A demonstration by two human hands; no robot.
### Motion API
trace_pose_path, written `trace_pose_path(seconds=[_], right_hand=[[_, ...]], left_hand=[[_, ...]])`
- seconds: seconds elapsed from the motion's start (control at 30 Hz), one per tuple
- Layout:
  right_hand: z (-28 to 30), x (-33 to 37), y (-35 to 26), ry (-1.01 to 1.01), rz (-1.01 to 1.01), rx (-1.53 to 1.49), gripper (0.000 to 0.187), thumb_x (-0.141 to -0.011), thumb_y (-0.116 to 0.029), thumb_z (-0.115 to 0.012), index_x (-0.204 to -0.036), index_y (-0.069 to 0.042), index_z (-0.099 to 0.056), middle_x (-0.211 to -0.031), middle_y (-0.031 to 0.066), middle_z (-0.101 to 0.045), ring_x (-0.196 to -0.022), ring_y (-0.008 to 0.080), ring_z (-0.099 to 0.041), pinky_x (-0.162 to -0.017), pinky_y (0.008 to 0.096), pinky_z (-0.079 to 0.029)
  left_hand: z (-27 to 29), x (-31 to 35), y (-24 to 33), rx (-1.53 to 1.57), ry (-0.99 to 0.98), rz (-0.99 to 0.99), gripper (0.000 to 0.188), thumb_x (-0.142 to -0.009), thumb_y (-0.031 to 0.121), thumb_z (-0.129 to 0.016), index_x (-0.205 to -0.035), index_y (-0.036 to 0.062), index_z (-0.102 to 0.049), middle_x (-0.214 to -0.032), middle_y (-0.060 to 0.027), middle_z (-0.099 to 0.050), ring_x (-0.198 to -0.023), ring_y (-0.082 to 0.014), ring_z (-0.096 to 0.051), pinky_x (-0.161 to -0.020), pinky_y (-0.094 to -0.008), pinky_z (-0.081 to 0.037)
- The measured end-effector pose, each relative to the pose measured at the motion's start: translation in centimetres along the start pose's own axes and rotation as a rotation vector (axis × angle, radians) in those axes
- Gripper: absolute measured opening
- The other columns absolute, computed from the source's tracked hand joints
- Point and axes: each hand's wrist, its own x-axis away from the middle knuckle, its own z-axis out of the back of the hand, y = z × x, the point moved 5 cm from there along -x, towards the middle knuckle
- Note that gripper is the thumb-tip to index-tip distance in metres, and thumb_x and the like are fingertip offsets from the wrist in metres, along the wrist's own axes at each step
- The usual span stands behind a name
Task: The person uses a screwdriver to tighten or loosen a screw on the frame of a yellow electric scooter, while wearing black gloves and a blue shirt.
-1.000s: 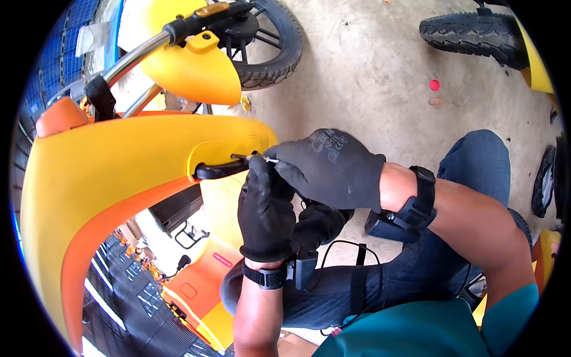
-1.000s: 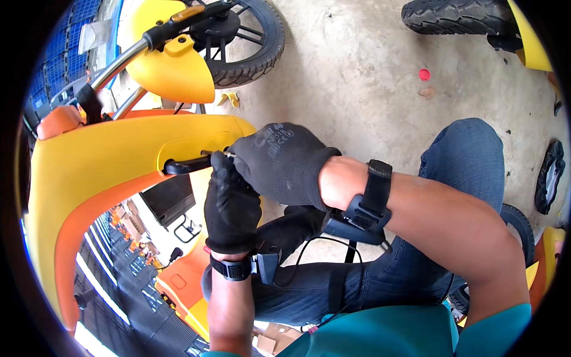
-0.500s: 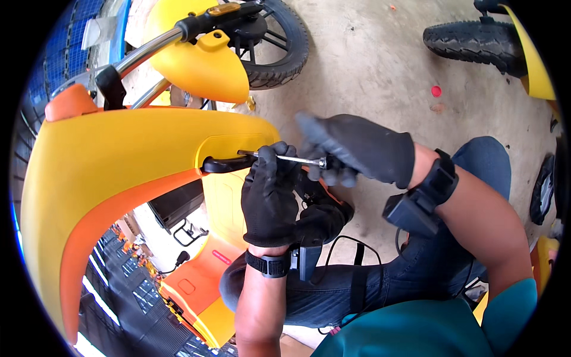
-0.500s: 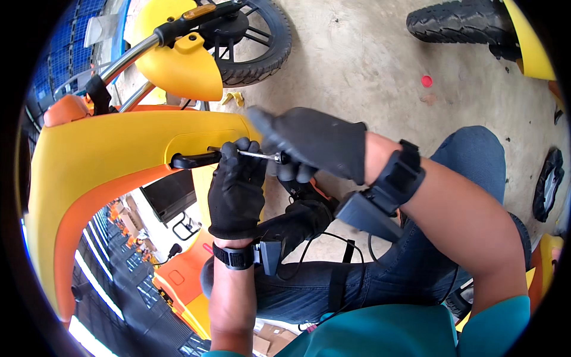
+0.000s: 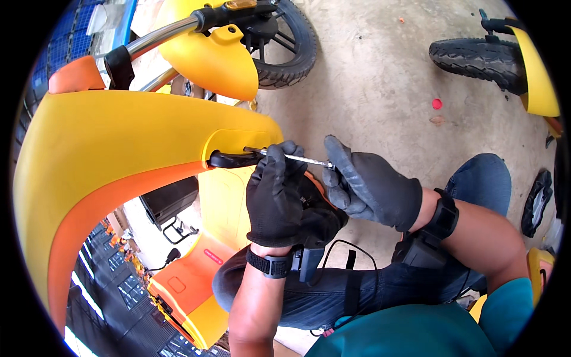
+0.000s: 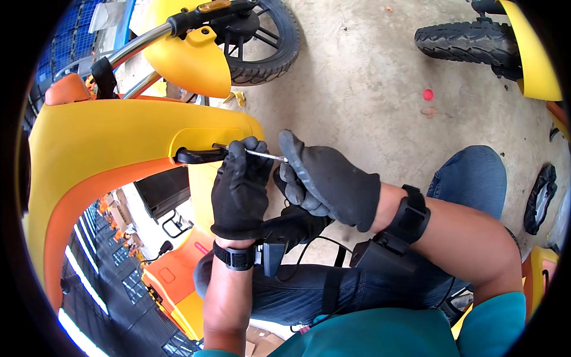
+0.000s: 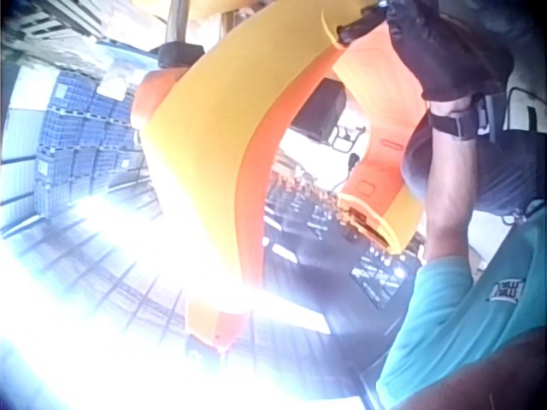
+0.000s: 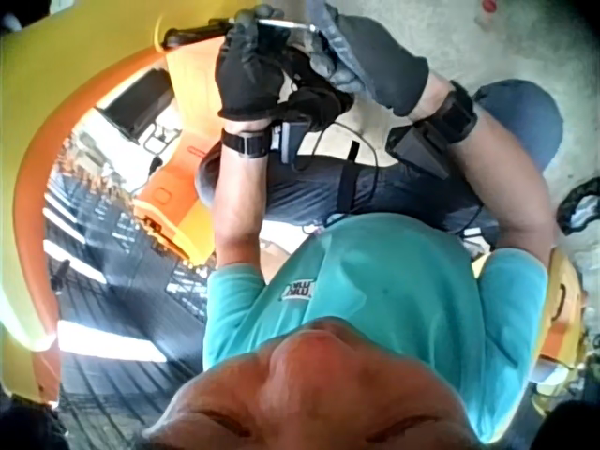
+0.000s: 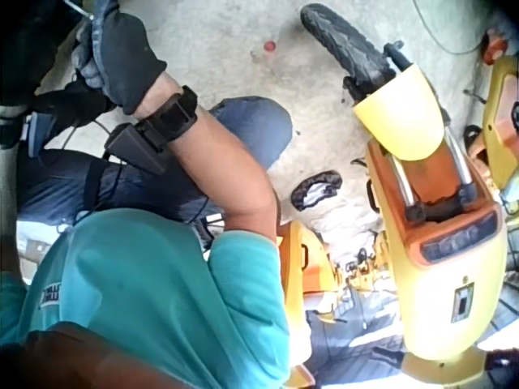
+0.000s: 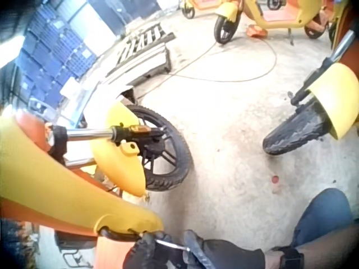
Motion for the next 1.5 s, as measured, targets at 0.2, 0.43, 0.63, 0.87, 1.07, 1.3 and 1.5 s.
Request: trace_pose_path(seconds=[0.2,0.43,0.63,0.87,1.07,1.3,1.5], right_hand=[[0.5,-1.8,0.5,0.154,0.321,0.26,0.041,-0.097,-0.04,-0.042,-0.085,-0.004,-0.056,-0.054,0.0073,-0.049,-0.047,0.0234,-0.049,-0.047,0.0354,-0.04],[-0.8,-0.1,-1.4,0.402,0.804,0.883,0.025,-0.097,-0.024,-0.047,-0.091,0.0,-0.052,-0.066,0.0227,-0.054,-0.062,0.0374,-0.058,-0.056,0.0449,-0.046],[-0.7,0.4,-2.3,0.47,1.03,1.308,0.029,-0.096,-0.029,-0.05,-0.082,-0.003,-0.049,-0.057,0.0176,-0.056,-0.051,0.0336,-0.059,-0.045,0.0426,-0.045],[0.5,-0.9,-1.5,0.357,0.979,0.982,0.035,-0.094,-0.038,-0.05,-0.082,-0.005,-0.05,-0.056,0.0106,-0.053,-0.048,0.0268,-0.054,-0.043,0.037,-0.042],[-0.5,0.3,0.4,-0.02,0.018,-0.006,0.062,-0.087,-0.073,-0.038,-0.068,-0.015,-0.051,-0.051,-0.0052,-0.038,-0.038,0.0076,-0.032,-0.035,0.024,-0.025],[-0.3,-1.1,0.0,0.307,0.665,0.654,0.045,-0.101,-0.039,-0.037,-0.08,-0.004,-0.055,-0.059,0.0116,-0.051,-0.053,0.0259,-0.052,-0.049,0.0347,-0.038],[-1.3,0.7,-0.9,0.474,1.054,1.126,0.022,-0.099,-0.021,-0.042,-0.097,-0.001,-0.051,-0.071,0.0206,-0.057,-0.064,0.0377,-0.059,-0.054,0.045,-0.044]], left_hand=[[-0.4,0.0,0.2,-0.257,-0.164,-0.088,0.032,-0.1,0.03,-0.048,-0.112,0.0024,-0.059,-0.102,-0.0057,-0.064,-0.099,-0.0177,-0.06,-0.091,-0.0324,-0.047],[-0.6,0.1,0.3,-0.052,-0.111,-0.034,0.031,-0.1,0.029,-0.048,-0.11,0.002,-0.06,-0.098,-0.0059,-0.064,-0.092,-0.0167,-0.06,-0.084,-0.0304,-0.047],[-1.1,0.4,0.3,-0.019,-0.057,-0.025,0.035,-0.1,0.035,-0.048,-0.106,0.003,-0.06,-0.091,-0.0038,-0.063,-0.079,-0.0141,-0.058,-0.071,-0.0257,-0.044],[-0.6,-0.3,0.2,-0.147,-0.077,-0.093,0.033,-0.1,0.03,-0.048,-0.109,0.0008,-0.06,-0.094,-0.0058,-0.063,-0.085,-0.0162,-0.06,-0.078,-0.0289,-0.047],[1.1,-0.6,-0.1,-0.092,-0.046,-0.053,0.036,-0.102,0.029,-0.043,-0.118,0.0003,-0.057,-0.11,-0.0081,-0.063,-0.099,-0.0187,-0.062,-0.086,-0.0318,-0.053],[1.0,-0.4,-0.1,-0.178,-0.06,-0.104,0.038,-0.101,0.033,-0.045,-0.117,0.0018,-0.058,-0.105,-0.0065,-0.065,-0.094,-0.017,-0.063,-0.083,-0.0299,-0.052],[0.7,-0.3,-0.1,-0.176,-0.07,-0.123,0.036,-0.101,0.034,-0.045,-0.114,0.0042,-0.06,-0.102,-0.0055,-0.065,-0.089,-0.0154,-0.062,-0.081,-0.0292,-0.05]])
